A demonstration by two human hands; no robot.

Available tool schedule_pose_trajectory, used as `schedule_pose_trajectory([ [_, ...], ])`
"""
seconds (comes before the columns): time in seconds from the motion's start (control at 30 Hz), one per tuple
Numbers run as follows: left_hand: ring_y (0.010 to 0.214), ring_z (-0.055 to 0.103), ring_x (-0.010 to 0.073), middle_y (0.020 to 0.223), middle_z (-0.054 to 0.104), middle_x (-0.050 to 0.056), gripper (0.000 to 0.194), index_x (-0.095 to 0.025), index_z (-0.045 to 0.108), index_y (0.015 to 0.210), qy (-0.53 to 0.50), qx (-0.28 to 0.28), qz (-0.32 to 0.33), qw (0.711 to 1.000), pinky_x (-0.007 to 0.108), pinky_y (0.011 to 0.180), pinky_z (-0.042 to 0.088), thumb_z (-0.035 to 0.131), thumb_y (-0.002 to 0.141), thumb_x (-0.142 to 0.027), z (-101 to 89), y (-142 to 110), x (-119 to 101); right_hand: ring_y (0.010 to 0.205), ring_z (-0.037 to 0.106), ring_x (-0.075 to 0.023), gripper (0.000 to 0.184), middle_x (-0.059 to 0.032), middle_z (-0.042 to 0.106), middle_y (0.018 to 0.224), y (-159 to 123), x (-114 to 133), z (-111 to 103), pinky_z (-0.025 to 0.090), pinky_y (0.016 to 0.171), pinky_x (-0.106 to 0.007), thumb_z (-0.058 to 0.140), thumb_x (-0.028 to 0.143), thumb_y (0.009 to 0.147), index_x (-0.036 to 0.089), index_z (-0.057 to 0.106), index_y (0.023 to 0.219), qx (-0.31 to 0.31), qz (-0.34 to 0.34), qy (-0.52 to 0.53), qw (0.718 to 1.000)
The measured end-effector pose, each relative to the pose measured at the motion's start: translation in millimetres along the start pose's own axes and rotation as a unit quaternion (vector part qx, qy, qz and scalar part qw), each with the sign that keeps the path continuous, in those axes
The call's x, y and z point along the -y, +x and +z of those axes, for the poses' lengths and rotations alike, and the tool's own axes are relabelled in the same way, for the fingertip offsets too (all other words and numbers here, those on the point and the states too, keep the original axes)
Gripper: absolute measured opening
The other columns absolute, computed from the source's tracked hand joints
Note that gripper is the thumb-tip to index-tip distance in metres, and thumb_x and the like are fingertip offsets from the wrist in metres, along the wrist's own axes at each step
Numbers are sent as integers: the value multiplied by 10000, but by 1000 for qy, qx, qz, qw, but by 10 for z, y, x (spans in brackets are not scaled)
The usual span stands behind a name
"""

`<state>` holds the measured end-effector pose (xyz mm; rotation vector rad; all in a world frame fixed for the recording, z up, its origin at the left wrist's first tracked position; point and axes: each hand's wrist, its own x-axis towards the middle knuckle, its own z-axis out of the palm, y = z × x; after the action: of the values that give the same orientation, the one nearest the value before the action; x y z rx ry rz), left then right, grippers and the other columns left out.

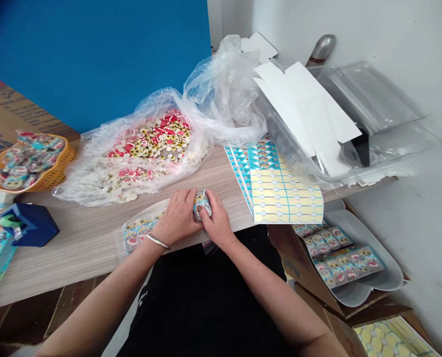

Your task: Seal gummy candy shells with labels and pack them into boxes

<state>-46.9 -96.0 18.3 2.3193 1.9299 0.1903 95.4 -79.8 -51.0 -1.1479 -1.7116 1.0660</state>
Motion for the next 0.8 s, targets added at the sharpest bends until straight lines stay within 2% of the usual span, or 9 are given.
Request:
schedule_pose_trajectory([
  [0.13,1118,542,335,1228,570,189,663,-55,470,1325,0,8,2,1000,453,998,454,655,771,-370,-2,29,6,1401,468,-289,605,-178,488,1512,-28,-22,-18,354,1188,-501,474,447,984,135,439,1500,8,15,25,1000],
  [0.27,1141,537,347,1250,565,195,707,-60,469,1321,-1,6,5,1000,462,998,454,682,754,-424,23,21,15,1473,373,-240,596,-94,403,1592,-93,-67,-105,295,1228,-468,387,490,1025,221,368,1556,55,28,70,996],
  [0.37,1138,541,352,1235,576,198,707,-48,465,1332,2,2,10,1000,470,1024,436,670,761,-412,49,-1,31,1520,271,-237,688,-92,287,1648,-135,-91,-179,234,1252,-464,417,510,1017,216,228,1610,99,-6,41,994],
  [0.47,1197,522,359,1271,563,206,725,-38,453,1354,5,-1,22,1000,503,1138,341,668,756,-388,76,-24,59,1539,209,-263,831,-140,208,1667,-146,-106,-233,210,1255,-478,484,539,988,164,110,1629,131,-44,-8,990],
  [0.57,1244,501,374,1309,546,217,846,-37,409,1398,-7,-2,28,1000,549,1199,247,706,727,-458,96,-35,85,1536,218,-266,850,-145,196,1668,-128,-127,-277,217,1252,-477,499,545,983,174,93,1631,150,-47,-23,987],
  [0.67,1245,500,380,1320,539,222,933,-31,382,1422,-18,-2,30,999,557,1200,248,735,694,-496,97,-29,89,1532,232,-256,815,-111,190,1673,-104,-156,-325,225,1249,-470,503,530,988,224,107,1632,160,-44,-11,986],
  [0.8,1249,496,379,1317,537,227,888,-26,380,1426,-13,6,22,1000,529,1181,289,727,706,-413,84,-13,68,1530,231,-254,809,-88,197,1671,-78,-176,-395,238,1242,-476,533,502,983,258,112,1630,180,-57,-6,982],
])
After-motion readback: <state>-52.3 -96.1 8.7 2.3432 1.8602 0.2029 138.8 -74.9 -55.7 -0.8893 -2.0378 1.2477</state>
